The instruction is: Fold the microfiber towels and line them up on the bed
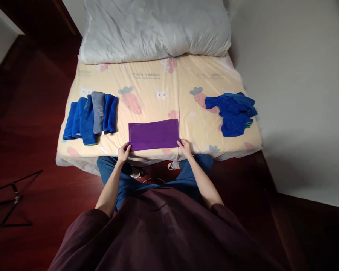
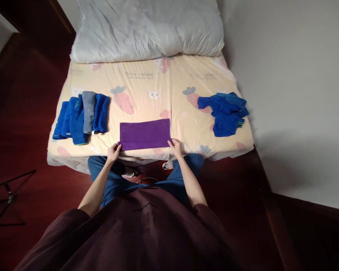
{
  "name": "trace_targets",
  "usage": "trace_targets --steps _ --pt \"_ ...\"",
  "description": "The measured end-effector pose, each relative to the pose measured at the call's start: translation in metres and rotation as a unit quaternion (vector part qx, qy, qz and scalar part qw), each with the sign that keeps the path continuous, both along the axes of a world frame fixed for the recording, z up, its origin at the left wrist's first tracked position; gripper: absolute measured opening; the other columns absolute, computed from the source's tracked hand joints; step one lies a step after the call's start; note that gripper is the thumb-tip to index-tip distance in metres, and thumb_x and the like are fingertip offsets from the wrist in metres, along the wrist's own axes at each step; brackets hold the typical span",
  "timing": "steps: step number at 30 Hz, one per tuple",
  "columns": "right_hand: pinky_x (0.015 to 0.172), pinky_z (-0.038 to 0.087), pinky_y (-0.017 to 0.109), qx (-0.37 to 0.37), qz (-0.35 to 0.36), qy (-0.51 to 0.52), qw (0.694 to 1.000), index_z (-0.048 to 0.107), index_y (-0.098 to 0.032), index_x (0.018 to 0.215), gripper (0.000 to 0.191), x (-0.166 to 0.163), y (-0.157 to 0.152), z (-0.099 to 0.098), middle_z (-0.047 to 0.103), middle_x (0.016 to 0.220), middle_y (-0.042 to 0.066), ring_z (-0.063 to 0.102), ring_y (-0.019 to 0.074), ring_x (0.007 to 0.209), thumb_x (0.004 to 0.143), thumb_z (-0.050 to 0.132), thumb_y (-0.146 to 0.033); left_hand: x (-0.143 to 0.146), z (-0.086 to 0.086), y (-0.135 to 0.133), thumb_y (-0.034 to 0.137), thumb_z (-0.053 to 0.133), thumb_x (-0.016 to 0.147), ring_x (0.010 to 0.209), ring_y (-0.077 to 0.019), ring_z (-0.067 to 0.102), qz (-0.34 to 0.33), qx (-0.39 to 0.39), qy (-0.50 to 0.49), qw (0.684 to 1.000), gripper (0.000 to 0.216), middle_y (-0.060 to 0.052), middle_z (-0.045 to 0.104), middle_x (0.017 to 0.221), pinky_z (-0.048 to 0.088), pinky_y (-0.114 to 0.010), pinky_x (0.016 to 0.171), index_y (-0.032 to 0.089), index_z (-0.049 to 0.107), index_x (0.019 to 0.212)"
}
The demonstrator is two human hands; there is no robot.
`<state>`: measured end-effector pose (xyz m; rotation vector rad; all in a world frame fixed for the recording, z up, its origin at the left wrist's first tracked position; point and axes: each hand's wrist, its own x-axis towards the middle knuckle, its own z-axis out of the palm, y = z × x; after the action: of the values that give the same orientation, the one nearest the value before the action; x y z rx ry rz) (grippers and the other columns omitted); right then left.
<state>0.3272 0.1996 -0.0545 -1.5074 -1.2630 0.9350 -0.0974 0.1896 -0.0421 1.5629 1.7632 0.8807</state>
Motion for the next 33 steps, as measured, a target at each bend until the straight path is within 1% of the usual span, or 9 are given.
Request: trace_targets --steps 8,10,12,15,18,20,22,27,33 --pt "0.084 0.061 0.039 -0.003 -0.023 -0.023 0.999 0.065 -0.017 0.083 0.046 0.0 0.002 -0.012 0.068 0.081 0.009 0.069 0.0247 0.087 0.081 0.069 -0.063 0.001 -0.005 0.0 0.054 0.052 0.095 0.064 -0.0154 0.053 0.002 -0.002 0.016 1.0 0.04 0.0 0.058 0.066 0.041 -0.027 0.065 0.018 0.062 0.081" --pt "0.086 0.062 0.042 -0.003 -0.045 -0.037 0.998 0.069 -0.014 0.095 0.049 -0.002 0.002 -0.012 0.072 0.087 0.012 0.072 0.0263 0.089 0.083 0.069 -0.061 0.003 -0.005 0.0 0.053 0.052 0.095 0.069 -0.018 0.059 0.006 -0.003 0.017 1.0 0.038 -0.003 0.064 0.074 0.047 -0.029 0.069 0.017 0.065 0.094" --pt "0.088 0.062 0.043 0.016 -0.064 -0.073 0.995 0.069 -0.012 0.112 0.05 -0.006 -0.002 -0.009 0.075 0.095 0.015 0.073 0.0262 0.09 0.088 0.066 -0.056 0.008 -0.001 -0.004 0.046 0.052 0.096 0.081 -0.022 0.066 0.017 0.016 0.037 0.999 0.04 -0.009 0.069 0.09 0.052 -0.034 0.077 0.014 0.063 0.117" --pt "0.102 0.056 0.047 0.092 -0.071 -0.176 0.977 0.064 -0.015 0.134 0.049 -0.014 -0.015 0.003 0.073 0.121 0.016 0.071 0.0271 0.11 0.096 0.06 -0.046 0.019 0.011 -0.017 0.032 0.048 0.097 0.117 -0.0297 0.063 0.02 0.088 0.136 0.987 0.051 -0.021 0.063 0.129 0.05 -0.045 0.101 0.011 0.049 0.144" --pt "0.114 0.047 0.047 0.156 -0.01 -0.264 0.952 0.065 -0.019 0.136 0.04 -0.023 -0.031 0.014 0.069 0.134 0.012 0.064 0.0259 0.127 0.101 0.054 -0.035 0.034 0.021 -0.031 0.023 0.042 0.099 0.144 -0.0315 0.044 -0.09 0.13 0.227 0.961 0.052 -0.019 0.048 0.155 0.037 -0.05 0.118 0.014 0.047 0.15" --pt "0.115 0.046 0.044 0.172 0.052 -0.291 0.94 0.066 -0.021 0.136 0.038 -0.03 -0.039 0.018 0.07 0.133 0.01 0.064 0.0239 0.129 0.103 0.05 -0.029 0.043 0.022 -0.037 0.021 0.04 0.1 0.15 -0.0299 0.038 -0.178 0.128 0.248 0.944 0.052 -0.016 0.045 0.159 0.033 -0.05 0.122 0.016 0.049 0.151" --pt "0.116 0.045 0.043 0.169 0.099 -0.309 0.931 0.065 -0.021 0.139 0.04 -0.035 -0.044 0.018 0.068 0.137 0.009 0.06 0.0229 0.134 0.103 0.048 -0.025 0.049 0.017 -0.04 0.02 0.039 0.099 0.153 -0.0294 0.033 -0.217 0.119 0.26 0.933 0.054 -0.015 0.043 0.161 0.03 -0.051 0.125 0.015 0.048 0.152" --pt "0.121 0.04 0.047 0.113 0.165 -0.36 0.911 0.059 -0.019 0.146 0.049 -0.034 -0.039 0.011 0.059 0.149 0.01 0.05 0.0235 0.144 0.098 0.046 -0.018 0.049 0.002 -0.035 0.017 0.036 0.097 0.156 -0.0302 0.027 -0.202 0.096 0.287 0.932 0.061 -0.017 0.038 0.163 0.027 -0.053 0.126 0.008 0.039 0.157" --pt "0.124 0.034 0.048 0.097 0.148 -0.399 0.9 0.06 -0.017 0.145 0.055 -0.028 -0.026 0.001 0.058 0.15 0.01 0.05 0.023 0.144 0.093 0.043 -0.009 0.044 0.002 -0.022 0.005 0.032 0.091 0.155 -0.0321 0.03 -0.189 0.055 0.315 0.928 0.066 -0.022 0.034 0.163 0.035 -0.052 0.122 0.003 0.037 0.158"
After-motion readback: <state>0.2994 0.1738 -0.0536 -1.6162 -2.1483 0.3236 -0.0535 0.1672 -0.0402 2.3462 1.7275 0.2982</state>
